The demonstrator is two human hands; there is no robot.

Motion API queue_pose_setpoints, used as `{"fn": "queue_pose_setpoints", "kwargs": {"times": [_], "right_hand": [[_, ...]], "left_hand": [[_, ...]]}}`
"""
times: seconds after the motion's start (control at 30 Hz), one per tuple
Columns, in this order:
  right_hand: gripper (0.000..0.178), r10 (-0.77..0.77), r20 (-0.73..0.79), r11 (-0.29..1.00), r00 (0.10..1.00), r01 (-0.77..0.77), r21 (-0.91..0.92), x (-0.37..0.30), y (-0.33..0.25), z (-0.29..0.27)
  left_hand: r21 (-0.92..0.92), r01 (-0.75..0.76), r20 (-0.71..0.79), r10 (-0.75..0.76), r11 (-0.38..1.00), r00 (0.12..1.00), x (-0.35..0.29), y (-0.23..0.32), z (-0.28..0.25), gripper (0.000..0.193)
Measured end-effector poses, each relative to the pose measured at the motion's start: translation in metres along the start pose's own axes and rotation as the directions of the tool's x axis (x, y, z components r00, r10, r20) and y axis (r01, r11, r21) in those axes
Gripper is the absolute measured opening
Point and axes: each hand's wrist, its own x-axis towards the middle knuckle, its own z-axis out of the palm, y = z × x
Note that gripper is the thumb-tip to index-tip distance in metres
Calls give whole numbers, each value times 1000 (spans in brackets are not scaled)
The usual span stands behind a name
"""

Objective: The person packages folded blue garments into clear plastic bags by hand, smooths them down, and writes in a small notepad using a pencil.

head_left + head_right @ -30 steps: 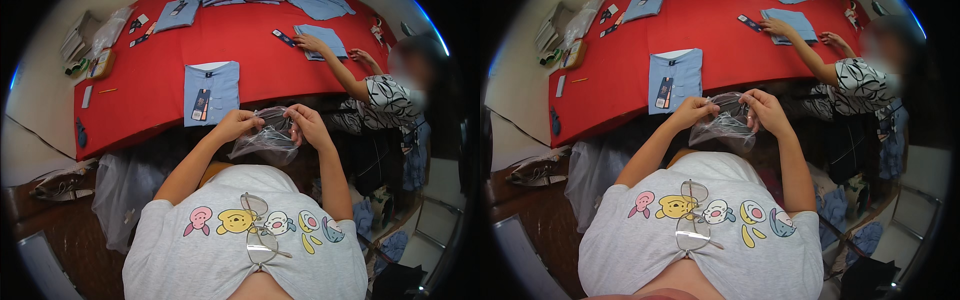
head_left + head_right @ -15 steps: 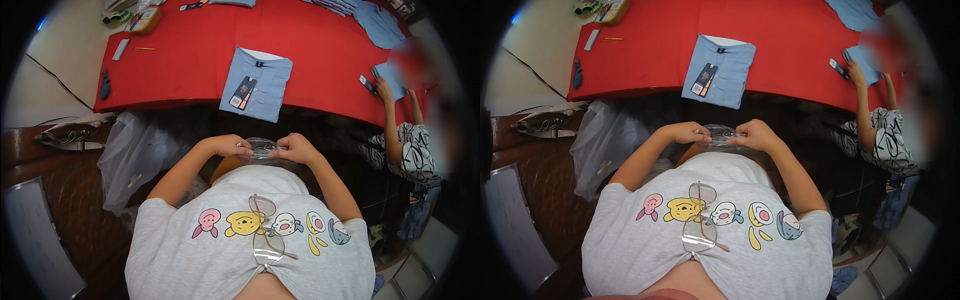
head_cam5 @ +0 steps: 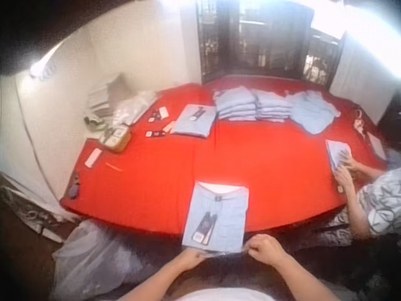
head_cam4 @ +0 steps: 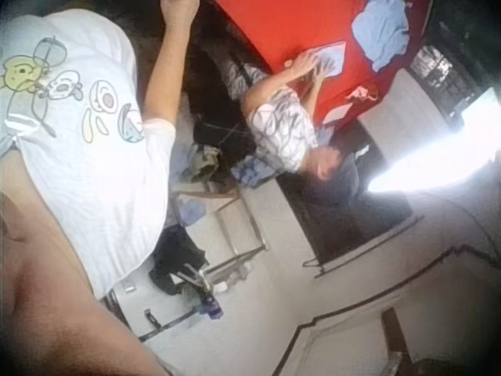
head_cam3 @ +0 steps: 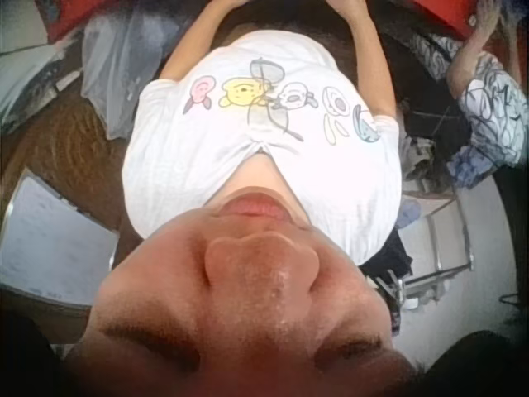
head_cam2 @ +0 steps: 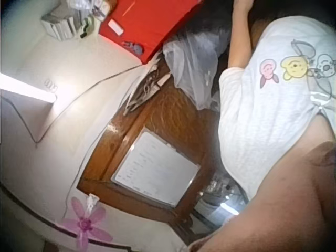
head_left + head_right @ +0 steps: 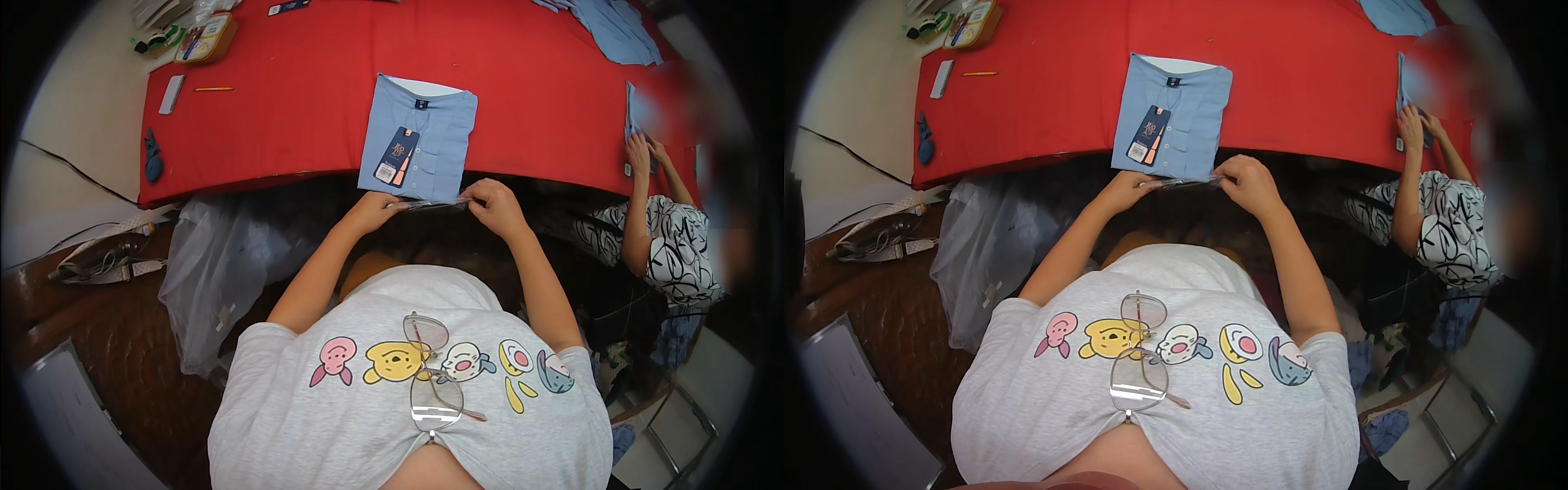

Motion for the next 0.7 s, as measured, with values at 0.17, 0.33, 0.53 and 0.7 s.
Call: {"fn": "queue_pose_setpoints", "kwargs": {"times": [0.17, 0.33, 0.53, 0.7], "right_hand": [[12, 33, -70, 999, 997, -36, -40, 31, -20, -4], [8, 94, -14, 991, 996, -95, -91, 48, -35, 10], [14, 122, -55, 986, 991, -127, -111, 52, -49, 27], [16, 113, -129, 988, 985, -126, -93, 52, -48, 35]], "left_hand": [[-87, 60, -110, -69, 994, 992, -16, -4, -30, 28], [-146, -213, -496, 114, 966, 861, -37, -22, -41, 17], [48, -130, -725, 124, 990, 678, -42, -10, -46, 16], [319, -74, -757, 301, 945, 580, -36, 2, -54, 16]]}}
